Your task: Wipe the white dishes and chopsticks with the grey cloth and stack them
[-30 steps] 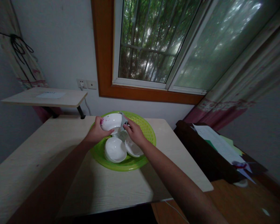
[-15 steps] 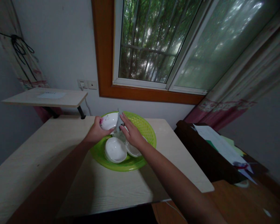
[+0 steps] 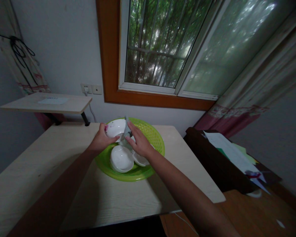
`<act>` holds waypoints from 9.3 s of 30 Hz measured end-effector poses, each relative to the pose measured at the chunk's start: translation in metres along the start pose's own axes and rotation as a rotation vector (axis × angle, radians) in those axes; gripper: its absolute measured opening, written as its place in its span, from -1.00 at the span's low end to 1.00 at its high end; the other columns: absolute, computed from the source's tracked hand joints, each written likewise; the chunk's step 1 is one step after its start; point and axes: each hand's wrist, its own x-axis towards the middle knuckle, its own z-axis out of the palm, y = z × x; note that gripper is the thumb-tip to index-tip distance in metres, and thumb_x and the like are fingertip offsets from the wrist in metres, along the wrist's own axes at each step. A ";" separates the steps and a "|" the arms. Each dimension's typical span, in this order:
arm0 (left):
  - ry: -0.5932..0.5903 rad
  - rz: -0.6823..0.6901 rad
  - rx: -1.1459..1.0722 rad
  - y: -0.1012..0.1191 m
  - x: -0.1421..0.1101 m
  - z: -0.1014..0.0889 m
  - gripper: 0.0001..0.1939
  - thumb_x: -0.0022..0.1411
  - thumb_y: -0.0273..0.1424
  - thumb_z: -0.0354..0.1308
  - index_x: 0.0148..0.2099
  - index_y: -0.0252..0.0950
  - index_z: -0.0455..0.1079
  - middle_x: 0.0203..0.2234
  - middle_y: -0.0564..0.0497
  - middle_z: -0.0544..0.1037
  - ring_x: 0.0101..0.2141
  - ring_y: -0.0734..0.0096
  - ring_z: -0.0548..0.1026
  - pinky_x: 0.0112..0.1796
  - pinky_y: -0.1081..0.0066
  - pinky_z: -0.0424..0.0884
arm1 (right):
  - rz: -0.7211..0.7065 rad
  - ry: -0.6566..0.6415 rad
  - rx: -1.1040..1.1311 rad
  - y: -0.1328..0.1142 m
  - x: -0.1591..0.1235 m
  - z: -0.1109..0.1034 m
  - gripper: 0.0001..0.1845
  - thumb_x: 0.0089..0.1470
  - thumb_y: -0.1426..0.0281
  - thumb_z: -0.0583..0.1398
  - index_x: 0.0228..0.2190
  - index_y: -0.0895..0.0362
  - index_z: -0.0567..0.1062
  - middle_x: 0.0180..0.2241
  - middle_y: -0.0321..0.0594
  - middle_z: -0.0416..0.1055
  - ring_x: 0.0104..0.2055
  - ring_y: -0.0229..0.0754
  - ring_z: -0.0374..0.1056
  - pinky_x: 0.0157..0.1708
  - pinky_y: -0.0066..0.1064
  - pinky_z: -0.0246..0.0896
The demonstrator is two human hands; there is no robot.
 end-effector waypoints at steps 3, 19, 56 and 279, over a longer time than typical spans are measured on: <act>-0.001 0.013 0.044 0.003 -0.001 0.001 -0.34 -0.12 -0.12 0.41 -0.06 -0.20 0.15 -0.23 -0.01 0.45 -0.20 0.22 0.51 -0.16 0.24 0.46 | -0.094 -0.030 -0.055 -0.011 0.002 -0.006 -0.24 0.32 0.21 0.11 0.40 -0.06 -0.09 0.46 -0.16 -0.22 0.47 0.00 -0.18 0.39 0.08 -0.08; 0.072 -0.062 -0.140 -0.007 0.003 0.000 -0.32 -0.10 -0.11 0.41 -0.05 -0.20 0.13 -0.15 -0.03 0.40 -0.13 0.24 0.48 -0.14 0.28 0.46 | -0.029 -0.090 0.070 -0.004 0.001 -0.003 -0.35 0.40 0.21 -0.02 0.40 -0.13 -0.12 0.46 -0.25 -0.21 0.48 -0.13 -0.26 0.41 -0.01 -0.13; -0.008 -0.233 -0.701 0.010 0.000 0.000 -0.32 -0.10 -0.42 0.47 -0.05 -0.19 0.11 -0.02 -0.07 0.40 -0.14 0.24 0.55 -0.30 0.23 0.63 | 0.025 -0.101 0.146 0.003 0.000 0.002 -0.27 0.38 0.12 -0.02 0.42 -0.06 -0.21 0.46 -0.22 -0.24 0.48 -0.10 -0.23 0.43 -0.05 -0.21; -0.421 -0.164 -0.982 0.002 0.005 -0.011 -0.45 0.15 -0.49 0.31 0.19 -0.38 0.34 -0.05 -0.20 0.58 -0.09 0.22 0.57 -0.08 0.35 0.52 | -0.164 -0.123 -0.267 -0.013 0.001 -0.006 -0.34 0.34 0.21 0.06 0.38 0.03 0.05 0.40 -0.24 0.03 0.44 -0.01 -0.08 0.33 0.01 0.03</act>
